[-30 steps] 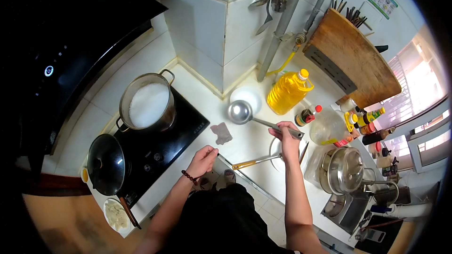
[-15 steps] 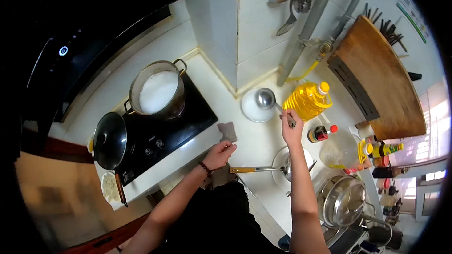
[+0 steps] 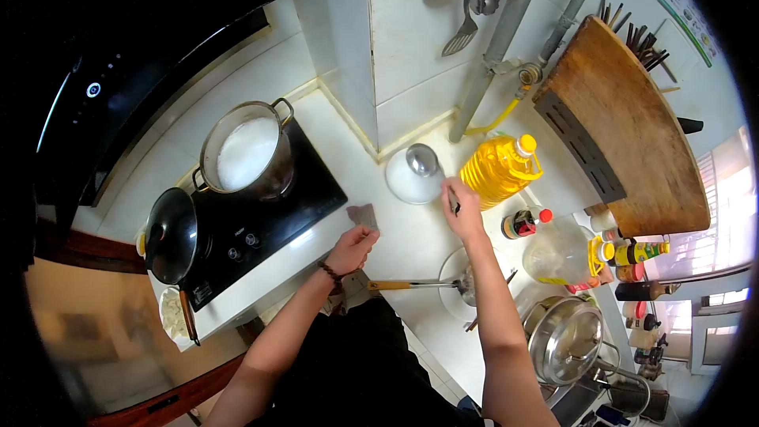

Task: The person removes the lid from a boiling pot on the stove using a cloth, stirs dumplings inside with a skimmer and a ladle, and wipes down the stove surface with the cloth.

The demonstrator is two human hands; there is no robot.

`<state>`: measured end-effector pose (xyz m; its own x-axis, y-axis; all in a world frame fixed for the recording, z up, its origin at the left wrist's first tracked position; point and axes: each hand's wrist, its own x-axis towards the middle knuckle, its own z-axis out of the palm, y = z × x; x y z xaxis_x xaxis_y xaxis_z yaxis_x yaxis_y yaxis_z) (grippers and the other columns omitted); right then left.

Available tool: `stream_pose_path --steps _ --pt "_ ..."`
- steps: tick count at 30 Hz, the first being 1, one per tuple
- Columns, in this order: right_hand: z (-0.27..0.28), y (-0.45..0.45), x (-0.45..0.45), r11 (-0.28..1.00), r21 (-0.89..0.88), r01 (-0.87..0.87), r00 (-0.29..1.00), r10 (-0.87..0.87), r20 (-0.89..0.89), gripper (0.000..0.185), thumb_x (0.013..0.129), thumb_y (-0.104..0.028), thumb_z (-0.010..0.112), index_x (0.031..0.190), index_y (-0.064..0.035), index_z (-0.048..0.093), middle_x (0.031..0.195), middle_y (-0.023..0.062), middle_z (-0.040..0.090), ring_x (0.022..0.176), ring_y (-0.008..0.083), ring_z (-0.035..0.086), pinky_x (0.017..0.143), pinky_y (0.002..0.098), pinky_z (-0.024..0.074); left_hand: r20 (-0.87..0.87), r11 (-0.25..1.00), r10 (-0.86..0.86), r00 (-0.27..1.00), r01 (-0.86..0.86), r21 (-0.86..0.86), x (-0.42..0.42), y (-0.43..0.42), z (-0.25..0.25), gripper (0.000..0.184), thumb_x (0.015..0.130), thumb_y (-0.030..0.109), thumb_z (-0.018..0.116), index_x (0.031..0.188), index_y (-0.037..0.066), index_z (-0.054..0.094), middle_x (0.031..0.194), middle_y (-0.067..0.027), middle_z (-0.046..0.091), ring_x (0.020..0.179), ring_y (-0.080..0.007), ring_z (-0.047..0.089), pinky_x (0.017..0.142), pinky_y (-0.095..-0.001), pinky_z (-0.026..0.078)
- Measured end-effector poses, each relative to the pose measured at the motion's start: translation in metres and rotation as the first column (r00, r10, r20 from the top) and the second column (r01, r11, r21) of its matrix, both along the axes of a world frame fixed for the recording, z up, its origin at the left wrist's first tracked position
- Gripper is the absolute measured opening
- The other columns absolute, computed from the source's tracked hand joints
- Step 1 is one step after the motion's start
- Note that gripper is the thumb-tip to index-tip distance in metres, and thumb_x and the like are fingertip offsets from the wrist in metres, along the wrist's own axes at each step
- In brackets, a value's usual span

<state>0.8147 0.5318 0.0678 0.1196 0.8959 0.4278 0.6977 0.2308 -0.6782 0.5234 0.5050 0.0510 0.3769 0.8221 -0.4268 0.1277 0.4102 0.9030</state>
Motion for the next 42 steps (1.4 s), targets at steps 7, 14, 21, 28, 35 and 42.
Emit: stream_pose_path --steps 7,14,21,28,35,42 --pt "-0.012 -0.011 -0.002 0.977 -0.037 -0.210 0.973 0.213 0.086 0.017 0.087 0.003 0.063 0.102 -0.0021 0.060 0.100 0.0180 0.062 0.091 0.0418 0.062 0.080 0.0414 0.0525 0.034 1.000 0.003 0.999 -0.002 -0.024 0.002 -0.001 -0.008 0.031 0.099 0.033 0.066 0.086 0.006 0.058 0.069 0.0039 0.056 0.058 -0.0048 0.045 0.051 -0.0249 0.037" --pt "-0.030 -0.018 0.002 0.995 -0.084 -0.053 0.998 0.051 -0.024 0.015 0.088 0.000 0.064 0.102 -0.0027 0.063 0.093 0.0162 0.065 0.089 0.0349 0.068 0.076 0.0361 0.0527 0.030 0.999 0.017 0.999 -0.016 -0.031 -0.002 -0.005 -0.013 0.030 0.099 0.033 0.066 0.086 0.007 0.057 0.069 0.0046 0.054 0.055 -0.0051 0.044 0.050 -0.0247 0.036" --pt "-0.060 -0.010 0.007 0.969 -0.222 0.112 0.796 -0.221 -0.563 0.007 0.094 -0.005 0.061 0.093 0.0011 0.066 0.082 0.0104 0.070 0.074 0.0194 0.073 0.071 0.0298 0.0568 0.050 0.998 0.025 0.998 -0.022 -0.063 -0.006 -0.007 -0.019 0.029 0.100 0.034 0.065 0.089 0.009 0.057 0.067 0.0049 0.051 0.054 -0.0043 0.044 0.048 -0.0237 0.035" --pt "-0.067 0.001 0.012 0.946 -0.312 0.085 0.499 -0.311 -0.809 0.006 0.098 -0.001 0.055 0.099 0.0044 0.057 0.094 0.0160 0.064 0.076 0.0306 0.073 0.072 0.0376 0.0660 0.049 0.995 0.071 0.996 -0.067 -0.074 -0.013 -0.010 -0.020 0.029 0.100 0.036 0.064 0.089 0.010 0.057 0.068 0.0050 0.052 0.051 -0.0049 0.044 0.045 -0.0245 0.035" --pt "-0.069 0.003 0.022 0.936 -0.344 0.079 0.350 -0.349 -0.869 0.003 0.097 -0.001 0.055 0.098 0.0017 0.054 0.098 0.0173 0.063 0.078 0.0348 0.073 0.074 0.0406 0.0665 0.053 0.993 0.062 0.997 -0.056 -0.102 -0.015 -0.007 -0.009 0.028 0.103 0.035 0.061 0.091 0.011 0.055 0.067 0.0057 0.045 0.050 -0.0045 0.041 0.044 -0.0220 0.037" --pt "-0.037 -0.002 0.019 0.939 -0.328 0.101 0.328 -0.343 -0.880 0.005 0.096 -0.001 0.056 0.097 0.0034 0.054 0.095 0.0165 0.062 0.076 0.0336 0.073 0.070 0.0401 0.0666 0.085 0.987 0.077 0.993 -0.064 -0.150 -0.024 -0.008 -0.008 0.027 0.102 0.035 0.063 0.091 0.012 0.055 0.068 0.0062 0.045 0.051 -0.0037 0.040 0.044 -0.0212 0.036"
